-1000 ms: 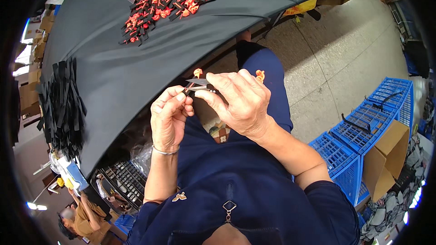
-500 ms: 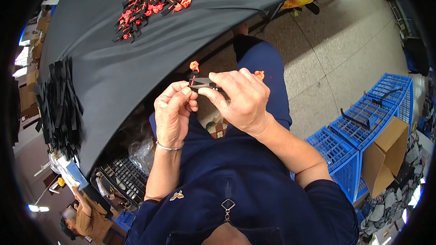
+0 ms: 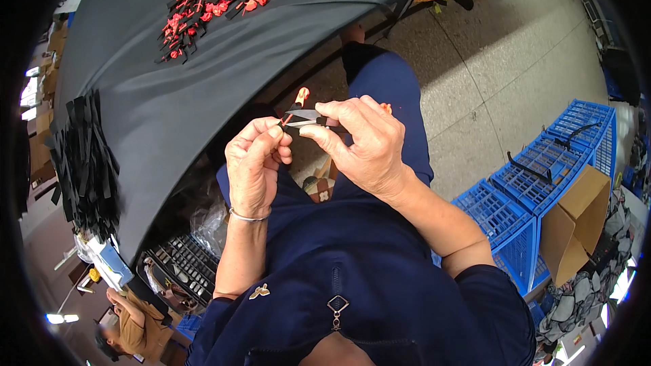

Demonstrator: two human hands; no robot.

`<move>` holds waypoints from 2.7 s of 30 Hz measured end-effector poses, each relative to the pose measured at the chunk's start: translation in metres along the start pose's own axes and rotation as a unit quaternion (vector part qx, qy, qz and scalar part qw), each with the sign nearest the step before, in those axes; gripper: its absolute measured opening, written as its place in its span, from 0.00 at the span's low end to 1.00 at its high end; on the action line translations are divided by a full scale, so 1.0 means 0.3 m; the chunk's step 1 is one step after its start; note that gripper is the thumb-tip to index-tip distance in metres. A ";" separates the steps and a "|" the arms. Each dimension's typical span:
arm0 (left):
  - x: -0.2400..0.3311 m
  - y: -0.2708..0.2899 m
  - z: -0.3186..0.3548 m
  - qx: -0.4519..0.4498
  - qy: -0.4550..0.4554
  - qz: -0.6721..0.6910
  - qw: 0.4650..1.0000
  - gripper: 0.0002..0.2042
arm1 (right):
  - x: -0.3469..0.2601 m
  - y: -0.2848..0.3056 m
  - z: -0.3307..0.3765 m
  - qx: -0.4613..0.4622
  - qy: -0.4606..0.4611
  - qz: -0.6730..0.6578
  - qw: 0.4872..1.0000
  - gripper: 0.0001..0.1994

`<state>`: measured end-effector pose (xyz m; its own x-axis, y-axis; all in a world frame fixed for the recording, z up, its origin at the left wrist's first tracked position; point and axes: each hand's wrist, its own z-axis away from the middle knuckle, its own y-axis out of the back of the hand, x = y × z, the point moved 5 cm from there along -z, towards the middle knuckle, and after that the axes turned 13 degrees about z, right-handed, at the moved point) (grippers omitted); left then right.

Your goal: The person takes small pieces from a pile on the table and trims them one by one using small snips.

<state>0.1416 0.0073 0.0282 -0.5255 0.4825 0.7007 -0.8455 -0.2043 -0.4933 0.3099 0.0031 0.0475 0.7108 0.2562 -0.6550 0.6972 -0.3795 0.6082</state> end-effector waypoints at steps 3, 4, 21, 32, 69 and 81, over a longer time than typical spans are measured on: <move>-0.001 -0.003 0.000 -0.001 -0.001 -0.007 1.000 0.06 | -0.005 -0.005 0.002 0.009 0.026 0.020 0.999 0.15; 0.000 -0.002 0.000 0.001 -0.003 -0.013 1.000 0.05 | -0.005 -0.003 0.000 0.020 0.028 0.031 0.999 0.15; -0.022 0.006 -0.016 0.003 0.021 -0.023 1.000 0.05 | 0.016 -0.014 0.010 0.004 0.050 0.069 0.996 0.14; -0.024 -0.006 -0.021 -0.003 0.016 -0.036 0.999 0.05 | 0.030 -0.013 0.016 -0.004 0.018 0.046 0.999 0.14; -0.056 -0.008 -0.033 -0.005 0.060 -0.035 0.998 0.05 | 0.053 0.007 0.020 -0.079 0.061 0.039 0.994 0.12; -0.022 -0.027 -0.053 -0.043 0.092 -0.054 0.993 0.05 | 0.058 0.021 -0.007 -0.078 0.094 0.035 0.992 0.13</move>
<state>0.1533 0.0194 0.0193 -0.3997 0.6463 0.6501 -0.8807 -0.0740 -0.4679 0.3269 0.0072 0.0408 0.7528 0.4013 -0.5218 0.6405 -0.2638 0.7212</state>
